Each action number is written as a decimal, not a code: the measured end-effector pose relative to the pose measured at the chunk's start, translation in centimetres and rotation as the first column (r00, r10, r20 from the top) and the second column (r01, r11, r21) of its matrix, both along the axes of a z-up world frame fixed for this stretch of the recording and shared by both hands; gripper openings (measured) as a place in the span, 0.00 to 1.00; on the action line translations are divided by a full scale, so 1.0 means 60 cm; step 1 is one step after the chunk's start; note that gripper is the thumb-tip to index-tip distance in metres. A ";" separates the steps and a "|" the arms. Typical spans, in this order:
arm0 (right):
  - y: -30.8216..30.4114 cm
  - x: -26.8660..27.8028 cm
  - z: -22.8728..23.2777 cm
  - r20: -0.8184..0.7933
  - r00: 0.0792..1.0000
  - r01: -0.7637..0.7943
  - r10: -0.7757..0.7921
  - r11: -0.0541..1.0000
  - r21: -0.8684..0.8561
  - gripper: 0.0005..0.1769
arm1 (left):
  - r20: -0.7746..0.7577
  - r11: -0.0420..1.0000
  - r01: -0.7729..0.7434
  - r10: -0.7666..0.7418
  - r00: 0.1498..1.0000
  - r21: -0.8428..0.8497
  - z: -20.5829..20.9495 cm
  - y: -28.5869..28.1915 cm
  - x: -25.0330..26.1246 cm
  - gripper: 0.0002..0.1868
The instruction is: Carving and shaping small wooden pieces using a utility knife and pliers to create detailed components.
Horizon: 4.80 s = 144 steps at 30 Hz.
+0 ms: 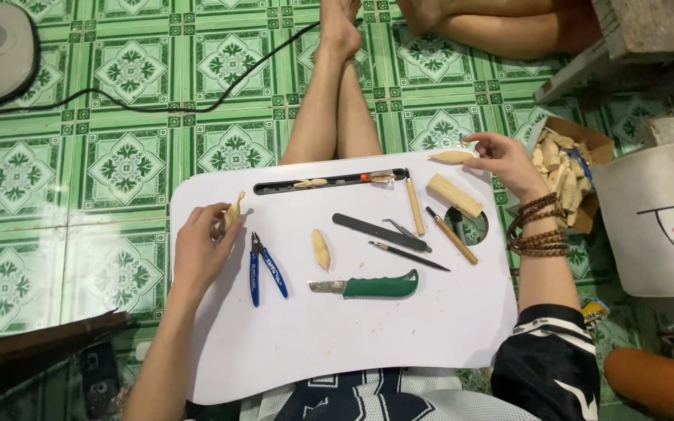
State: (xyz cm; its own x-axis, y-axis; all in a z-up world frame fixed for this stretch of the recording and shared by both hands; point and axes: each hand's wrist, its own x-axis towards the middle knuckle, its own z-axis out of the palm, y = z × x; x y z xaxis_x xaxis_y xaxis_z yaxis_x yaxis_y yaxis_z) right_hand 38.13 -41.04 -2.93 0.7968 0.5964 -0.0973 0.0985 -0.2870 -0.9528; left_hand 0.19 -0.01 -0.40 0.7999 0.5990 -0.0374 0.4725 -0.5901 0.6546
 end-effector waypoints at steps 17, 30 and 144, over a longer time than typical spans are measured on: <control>0.009 0.004 -0.008 0.088 0.995 -0.048 0.054 0.996 -0.073 0.23 | 0.230 0.863 0.201 -0.101 0.968 -0.463 0.046 -0.028 0.087 0.14; 0.017 -0.014 0.015 0.142 0.989 -0.016 0.037 0.989 -0.148 0.20 | 0.650 0.693 0.532 -0.121 0.751 -0.486 0.188 -0.107 0.179 0.06; 0.206 -0.317 0.353 0.544 0.749 -0.577 0.378 0.776 0.255 0.14 | 0.850 0.784 0.618 -0.292 0.439 -0.049 0.279 -0.170 0.116 0.03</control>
State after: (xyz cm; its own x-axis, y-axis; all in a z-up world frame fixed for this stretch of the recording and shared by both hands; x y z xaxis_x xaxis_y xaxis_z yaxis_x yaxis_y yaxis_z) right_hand 19.12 -28.68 18.24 0.2845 0.8131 0.5079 0.5499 0.2956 -0.7812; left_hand 7.12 -10.19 16.36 0.7457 0.2156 0.6305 -0.5845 -0.2429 0.7742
